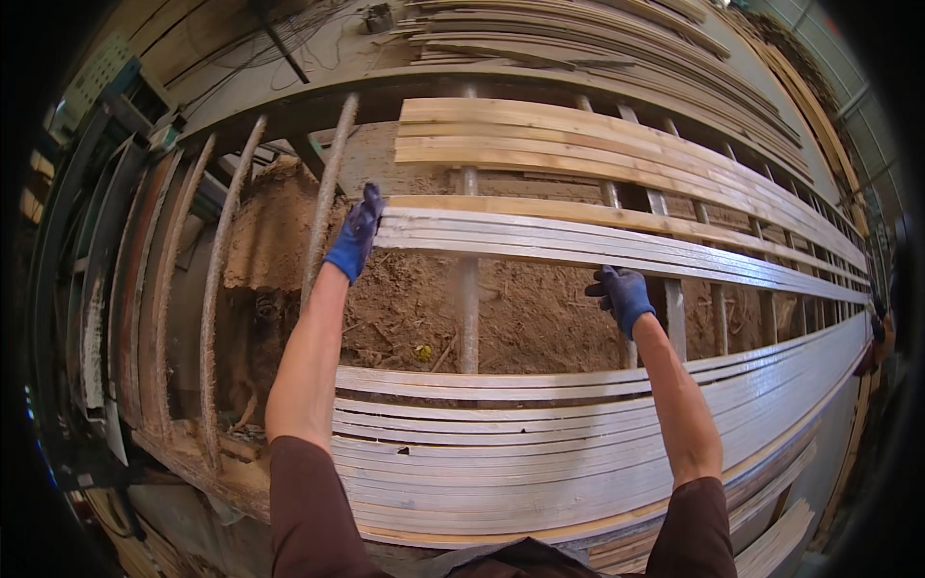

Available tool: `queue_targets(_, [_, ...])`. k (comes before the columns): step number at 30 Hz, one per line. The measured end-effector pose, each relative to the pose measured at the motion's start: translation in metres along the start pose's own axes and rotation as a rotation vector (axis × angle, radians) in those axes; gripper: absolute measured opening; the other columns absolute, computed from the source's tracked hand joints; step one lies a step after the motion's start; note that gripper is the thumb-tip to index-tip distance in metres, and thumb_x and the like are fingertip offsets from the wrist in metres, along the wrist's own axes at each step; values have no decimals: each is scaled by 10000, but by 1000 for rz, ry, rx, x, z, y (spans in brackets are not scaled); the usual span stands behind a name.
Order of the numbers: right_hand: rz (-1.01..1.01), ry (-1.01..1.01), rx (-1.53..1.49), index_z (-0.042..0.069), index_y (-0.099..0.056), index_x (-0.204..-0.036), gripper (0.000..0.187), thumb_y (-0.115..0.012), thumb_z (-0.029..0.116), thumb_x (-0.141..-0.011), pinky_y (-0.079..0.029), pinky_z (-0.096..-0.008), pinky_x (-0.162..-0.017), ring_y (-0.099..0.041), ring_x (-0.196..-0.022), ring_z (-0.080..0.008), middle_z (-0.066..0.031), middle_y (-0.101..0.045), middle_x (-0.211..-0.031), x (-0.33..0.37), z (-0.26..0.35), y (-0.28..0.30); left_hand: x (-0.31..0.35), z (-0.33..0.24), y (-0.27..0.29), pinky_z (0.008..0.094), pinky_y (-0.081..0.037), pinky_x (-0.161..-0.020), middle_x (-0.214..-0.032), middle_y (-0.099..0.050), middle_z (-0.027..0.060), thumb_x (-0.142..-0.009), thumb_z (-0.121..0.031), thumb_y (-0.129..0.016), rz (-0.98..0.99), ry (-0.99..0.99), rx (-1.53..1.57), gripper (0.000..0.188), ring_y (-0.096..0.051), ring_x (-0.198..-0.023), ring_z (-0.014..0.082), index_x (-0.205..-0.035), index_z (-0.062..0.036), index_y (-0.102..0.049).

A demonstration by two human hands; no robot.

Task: The person places long, thin wooden planks onto a curved metal frame, aligning them side-by-side. They then use a brush to apply a substance from a bucket onto the planks and the frame.

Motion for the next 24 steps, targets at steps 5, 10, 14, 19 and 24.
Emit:
queue_targets(5, [124,-90,-522,89,-580,-1268,332,-540,333,-1047,-550,-377,-623,-731,-870,-270,-153,-730,-1119,-19,-15,-16,8,-5,-12,434,-339,-1176,-1604,-259,286,-866,-831,-447,-66,63,287,1173,-360,-1455,356,-1579,47,-135])
queue_targets(10, [139,-58,-776,118,-544,-1346,353,-545,305,-1046,-556,-458,-820,-701,-1028,-342,-148,-694,-1205,-32,-14,-26,20,-41,-37,411,-308,-1191,-1625,-242,243,-913,-793,-400,-17,107,248,1100,-365,-1454,334,-1584,37,-138])
queue_targets(14, [88,82,-857,114,-559,-1341,359,-570,303,-1036,-552,-506,-886,-689,-1065,-348,-130,-677,-1224,-56,2,-33,-1,-33,-20,355,-221,-1220,-1656,-212,171,-1002,-685,-369,-39,119,128,934,-311,-1491,284,-1603,-12,-130])
queue_targets(19, [70,55,-843,38,-626,-1230,309,-591,254,-1012,-576,-454,-892,-690,-1045,-324,-183,-699,-1138,-74,9,-32,-8,-27,-22,392,-288,-1172,-1637,-285,100,-1023,-624,-392,-83,103,95,791,-352,-1467,215,-1628,-172,-156])
queue_targets(24, [169,131,-970,80,-585,-1268,302,-574,248,-1017,-478,-543,-1019,-642,-1125,-343,-156,-666,-1227,-65,38,-30,-30,-38,-33,391,-341,-1168,-1541,-419,202,-945,-767,-388,-74,117,160,999,-428,-1404,295,-1603,-56,-143])
Point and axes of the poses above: each hand's wrist, its own x-axis away from the middle knuckle, its own y-axis out of the back of the hand, z = x × y, the point moved 8 cm from there along -x, towards the middle knuckle
